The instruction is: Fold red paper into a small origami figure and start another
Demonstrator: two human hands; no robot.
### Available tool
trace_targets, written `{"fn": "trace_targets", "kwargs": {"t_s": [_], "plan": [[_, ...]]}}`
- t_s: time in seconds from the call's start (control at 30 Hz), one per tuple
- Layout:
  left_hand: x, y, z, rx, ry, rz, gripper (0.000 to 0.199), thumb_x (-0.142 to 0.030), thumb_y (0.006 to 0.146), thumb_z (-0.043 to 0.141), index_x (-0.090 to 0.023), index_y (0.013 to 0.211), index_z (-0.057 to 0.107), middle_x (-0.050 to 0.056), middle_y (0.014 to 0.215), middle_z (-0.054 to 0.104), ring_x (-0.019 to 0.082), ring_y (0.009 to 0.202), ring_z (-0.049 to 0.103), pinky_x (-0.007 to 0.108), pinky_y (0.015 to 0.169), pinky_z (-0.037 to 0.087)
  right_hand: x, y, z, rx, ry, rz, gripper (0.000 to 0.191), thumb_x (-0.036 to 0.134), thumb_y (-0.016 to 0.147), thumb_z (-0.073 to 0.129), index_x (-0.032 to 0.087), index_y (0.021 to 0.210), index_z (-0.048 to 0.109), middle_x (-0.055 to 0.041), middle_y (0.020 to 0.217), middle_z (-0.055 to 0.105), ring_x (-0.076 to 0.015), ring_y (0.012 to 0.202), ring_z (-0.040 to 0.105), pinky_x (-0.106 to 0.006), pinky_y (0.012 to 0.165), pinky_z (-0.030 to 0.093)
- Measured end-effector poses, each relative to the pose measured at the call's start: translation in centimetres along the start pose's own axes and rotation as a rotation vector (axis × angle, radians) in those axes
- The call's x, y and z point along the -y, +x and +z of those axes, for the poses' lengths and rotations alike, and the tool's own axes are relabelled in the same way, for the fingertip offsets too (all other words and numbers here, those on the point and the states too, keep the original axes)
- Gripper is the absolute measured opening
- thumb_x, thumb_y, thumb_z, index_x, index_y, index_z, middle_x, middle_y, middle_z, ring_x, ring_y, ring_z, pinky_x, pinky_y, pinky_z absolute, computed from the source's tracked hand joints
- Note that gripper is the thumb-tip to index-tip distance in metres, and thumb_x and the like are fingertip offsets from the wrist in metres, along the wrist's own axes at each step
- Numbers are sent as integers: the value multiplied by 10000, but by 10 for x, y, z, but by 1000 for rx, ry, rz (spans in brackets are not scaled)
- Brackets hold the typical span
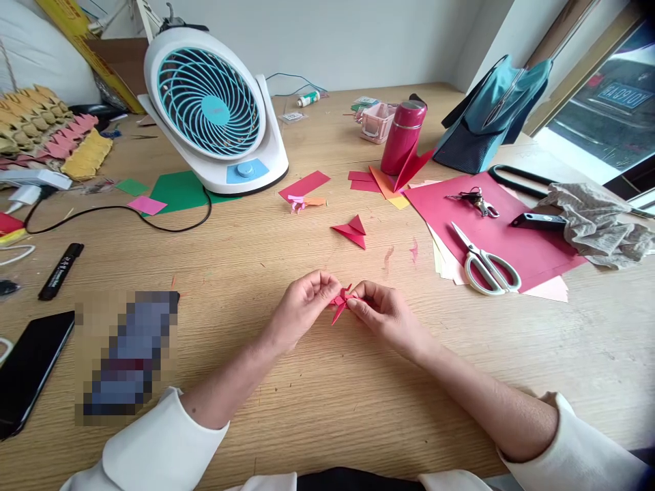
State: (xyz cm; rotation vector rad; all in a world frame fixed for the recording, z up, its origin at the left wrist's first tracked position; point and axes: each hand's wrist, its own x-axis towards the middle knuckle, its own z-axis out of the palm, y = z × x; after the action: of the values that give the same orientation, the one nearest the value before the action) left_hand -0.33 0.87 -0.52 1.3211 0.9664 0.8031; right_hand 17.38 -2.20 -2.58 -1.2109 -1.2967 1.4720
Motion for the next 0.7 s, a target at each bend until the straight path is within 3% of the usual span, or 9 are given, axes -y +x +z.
{"fn": "trace_targets", "kwargs": {"t_s": [0.1, 0.2, 0.27, 0.43, 0.57, 0.7], "plan": [[-6, 1, -8, -7, 95, 163, 202, -332, 984, 503, -198, 1065, 631, 56, 1030, 672, 166, 957, 622, 310, 887, 481, 2, 2, -1, 71, 314, 134, 378, 504, 785, 759, 169, 743, 590, 26, 648, 557, -82, 552, 461, -232, 548, 347], [-11, 1, -14, 106, 269, 378, 282, -224, 949, 552, -231, 1222, 625, 94, 1341, 600, 235, 1299, 512, 389, 1087, 399, 5, 0, -2, 139, 596, 263, 346, 413, 719, 834, 163, 731, 596, 23, 682, 595, -60, 525, 464, -217, 546, 380], [-13, 1, -16, 195, 318, 460, 289, -190, 923, 593, -233, 1203, 648, 97, 1336, 620, 258, 1380, 453, 436, 1147, 353, 6, -2, -1, 190, 719, 333, 315, 348, 704, 850, 157, 737, 602, 30, 669, 592, -50, 506, 438, -215, 543, 397], [-13, 4, -16, 237, 320, 524, 46, -203, 876, 695, -228, 898, 727, 60, 938, 748, 239, 1151, 624, 441, 1071, 443, 3, -6, 2, 298, 878, 448, 267, 274, 702, 849, 139, 765, 627, 36, 652, 563, -43, 517, 414, -204, 551, 404], [-10, 4, -16, 282, 263, 464, 47, -250, 825, 767, -221, 843, 735, 57, 869, 734, 203, 919, 676, 372, 913, 519, 2, -8, 5, 396, 952, 495, 267, 263, 684, 852, 136, 763, 631, 37, 663, 539, -42, 524, 395, -204, 551, 397], [-5, 2, -13, 204, 169, 392, 101, -288, 799, 794, -204, 788, 741, 55, 831, 715, 175, 810, 660, 312, 783, 518, 2, -10, 7, 440, 999, 500, 245, 282, 728, 820, 134, 787, 634, 44, 670, 508, -42, 530, 391, -199, 562, 402]]}}
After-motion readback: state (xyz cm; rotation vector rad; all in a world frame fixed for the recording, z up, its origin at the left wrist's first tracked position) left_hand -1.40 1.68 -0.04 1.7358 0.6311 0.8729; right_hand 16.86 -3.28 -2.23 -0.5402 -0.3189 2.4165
